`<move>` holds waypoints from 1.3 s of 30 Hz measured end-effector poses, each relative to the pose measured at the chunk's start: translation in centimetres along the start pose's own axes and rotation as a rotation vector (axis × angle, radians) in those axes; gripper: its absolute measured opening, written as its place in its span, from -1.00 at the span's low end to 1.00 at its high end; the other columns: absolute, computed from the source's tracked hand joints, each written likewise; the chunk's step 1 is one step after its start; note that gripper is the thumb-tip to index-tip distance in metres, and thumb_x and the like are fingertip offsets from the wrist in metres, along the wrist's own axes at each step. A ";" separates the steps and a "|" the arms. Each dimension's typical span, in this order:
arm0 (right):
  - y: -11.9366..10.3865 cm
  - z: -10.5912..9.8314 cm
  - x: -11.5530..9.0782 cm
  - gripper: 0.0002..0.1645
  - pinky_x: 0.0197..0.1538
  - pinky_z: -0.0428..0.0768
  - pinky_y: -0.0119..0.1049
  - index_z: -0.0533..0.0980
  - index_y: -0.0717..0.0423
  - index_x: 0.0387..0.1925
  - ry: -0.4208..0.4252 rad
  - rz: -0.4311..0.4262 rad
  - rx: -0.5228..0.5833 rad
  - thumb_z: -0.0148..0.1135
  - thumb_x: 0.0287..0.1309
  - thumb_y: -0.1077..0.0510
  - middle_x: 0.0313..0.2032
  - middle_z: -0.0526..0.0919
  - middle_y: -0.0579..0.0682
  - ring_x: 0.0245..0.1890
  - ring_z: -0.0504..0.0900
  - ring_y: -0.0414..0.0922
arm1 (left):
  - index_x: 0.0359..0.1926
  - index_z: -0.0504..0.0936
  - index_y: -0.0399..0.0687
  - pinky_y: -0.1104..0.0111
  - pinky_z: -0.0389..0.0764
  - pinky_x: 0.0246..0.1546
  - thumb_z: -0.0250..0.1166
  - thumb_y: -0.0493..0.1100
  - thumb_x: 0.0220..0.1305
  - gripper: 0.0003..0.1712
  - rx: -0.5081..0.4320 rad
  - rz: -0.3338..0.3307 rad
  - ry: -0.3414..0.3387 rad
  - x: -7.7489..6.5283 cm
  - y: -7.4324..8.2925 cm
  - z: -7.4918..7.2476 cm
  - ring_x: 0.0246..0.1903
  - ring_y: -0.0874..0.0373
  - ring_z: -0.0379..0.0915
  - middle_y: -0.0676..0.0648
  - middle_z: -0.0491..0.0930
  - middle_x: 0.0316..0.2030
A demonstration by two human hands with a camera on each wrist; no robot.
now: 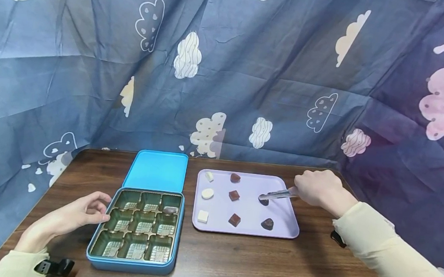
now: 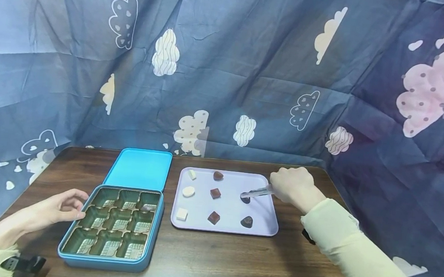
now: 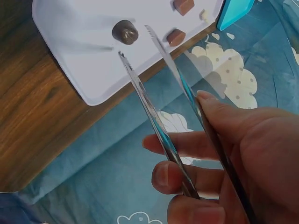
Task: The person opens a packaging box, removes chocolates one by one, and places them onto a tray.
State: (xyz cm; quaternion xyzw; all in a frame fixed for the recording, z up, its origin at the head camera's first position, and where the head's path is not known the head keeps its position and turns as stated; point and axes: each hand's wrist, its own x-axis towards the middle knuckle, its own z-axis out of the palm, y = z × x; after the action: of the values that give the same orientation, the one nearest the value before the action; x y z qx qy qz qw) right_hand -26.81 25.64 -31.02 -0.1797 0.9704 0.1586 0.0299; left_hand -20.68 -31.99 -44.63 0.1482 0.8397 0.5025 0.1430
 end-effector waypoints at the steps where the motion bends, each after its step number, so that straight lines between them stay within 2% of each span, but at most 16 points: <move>1: 0.0 0.1 0.0 -0.61 -0.51 0.49 0.07 0.49 -0.08 -0.63 0.000 0.004 0.003 0.22 0.26 -0.14 -0.57 0.53 -0.05 -0.55 0.57 0.02 | 0.14 0.27 -0.41 0.36 0.52 -0.19 0.30 -0.20 0.31 -0.45 -0.001 0.000 0.001 0.0 0.0 0.0 -0.26 0.15 0.48 -0.16 0.41 -0.26; 7: -0.1 0.2 -0.1 -0.57 -0.54 0.46 0.05 0.48 -0.08 -0.64 0.010 0.017 0.025 0.18 0.27 -0.16 -0.60 0.51 -0.06 -0.60 0.51 0.00 | 0.14 0.27 -0.40 0.37 0.51 -0.20 0.31 -0.20 0.30 -0.45 0.004 -0.001 0.003 0.1 -0.1 0.0 -0.27 0.15 0.48 -0.16 0.41 -0.27; 13: -0.8 0.3 0.0 -0.56 -0.54 0.46 0.06 0.49 -0.07 -0.60 0.044 0.005 0.036 0.15 0.30 -0.20 -0.58 0.51 -0.05 -0.58 0.56 0.04 | 0.14 0.27 -0.40 0.36 0.51 -0.20 0.31 -0.20 0.30 -0.45 0.006 0.000 0.008 0.0 -0.1 0.1 -0.27 0.14 0.48 -0.16 0.41 -0.27; 21: -2.7 0.6 0.2 -0.57 -0.60 0.45 0.06 0.46 -0.05 -0.57 0.281 -0.047 0.054 0.19 0.27 -0.21 -0.61 0.54 -0.01 -0.56 0.60 0.14 | 0.13 0.28 -0.41 0.37 0.51 -0.19 0.32 -0.20 0.29 -0.45 0.010 0.006 0.012 0.0 -0.1 0.1 -0.27 0.15 0.48 -0.16 0.41 -0.27; 25: -4.0 0.6 0.6 -0.60 -0.64 0.42 0.01 0.48 -0.02 -0.46 0.412 -0.094 0.045 0.18 0.28 -0.22 -0.56 0.55 -0.01 -0.58 0.60 0.13 | 0.14 0.28 -0.40 0.36 0.51 -0.19 0.32 -0.19 0.29 -0.44 0.007 -0.002 0.012 0.0 -0.1 0.1 -0.26 0.14 0.48 -0.16 0.41 -0.27; 29: -5.1 0.8 1.1 -0.62 -0.69 0.39 -0.04 0.53 0.02 -0.31 0.561 -0.166 0.034 0.20 0.27 -0.21 -0.53 0.54 -0.02 -0.61 0.59 0.09 | 0.14 0.28 -0.41 0.36 0.52 -0.19 0.32 -0.20 0.28 -0.43 0.008 0.000 0.012 0.1 -0.1 0.1 -0.26 0.13 0.48 -0.16 0.41 -0.27; 34: -6.7 1.0 2.1 -0.58 -0.74 0.36 -0.08 0.53 0.08 -0.25 0.778 -0.292 -0.007 0.19 0.25 -0.20 -0.53 0.53 -0.01 -0.64 0.57 0.04 | 0.14 0.28 -0.40 0.36 0.51 -0.19 0.32 -0.20 0.29 -0.44 0.009 0.009 0.010 0.0 -0.1 0.1 -0.27 0.13 0.49 -0.17 0.42 -0.27; 36: -7.5 1.1 2.5 -0.58 -0.73 0.37 -0.10 0.53 0.07 -0.23 0.817 -0.330 -0.020 0.18 0.25 -0.21 -0.53 0.52 -0.02 -0.62 0.57 0.02 | 0.14 0.28 -0.40 0.36 0.51 -0.18 0.32 -0.20 0.29 -0.44 0.005 0.009 0.009 0.0 -0.1 0.1 -0.26 0.13 0.48 -0.17 0.41 -0.27; 39: -8.9 1.1 3.1 -0.62 -0.70 0.39 -0.13 0.53 0.03 -0.23 0.817 -0.373 -0.020 0.19 0.26 -0.19 -0.54 0.50 -0.05 -0.59 0.58 -0.02 | 0.14 0.28 -0.40 0.36 0.51 -0.18 0.32 -0.20 0.29 -0.44 0.005 0.007 0.009 0.0 -0.1 0.1 -0.26 0.13 0.49 -0.17 0.41 -0.26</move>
State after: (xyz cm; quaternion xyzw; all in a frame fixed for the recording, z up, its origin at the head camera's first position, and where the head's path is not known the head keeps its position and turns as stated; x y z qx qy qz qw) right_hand -26.53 17.06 -35.02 -0.4000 0.8519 0.0760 -0.3294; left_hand -20.69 -32.00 -44.77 0.1492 0.8411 0.5013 0.1374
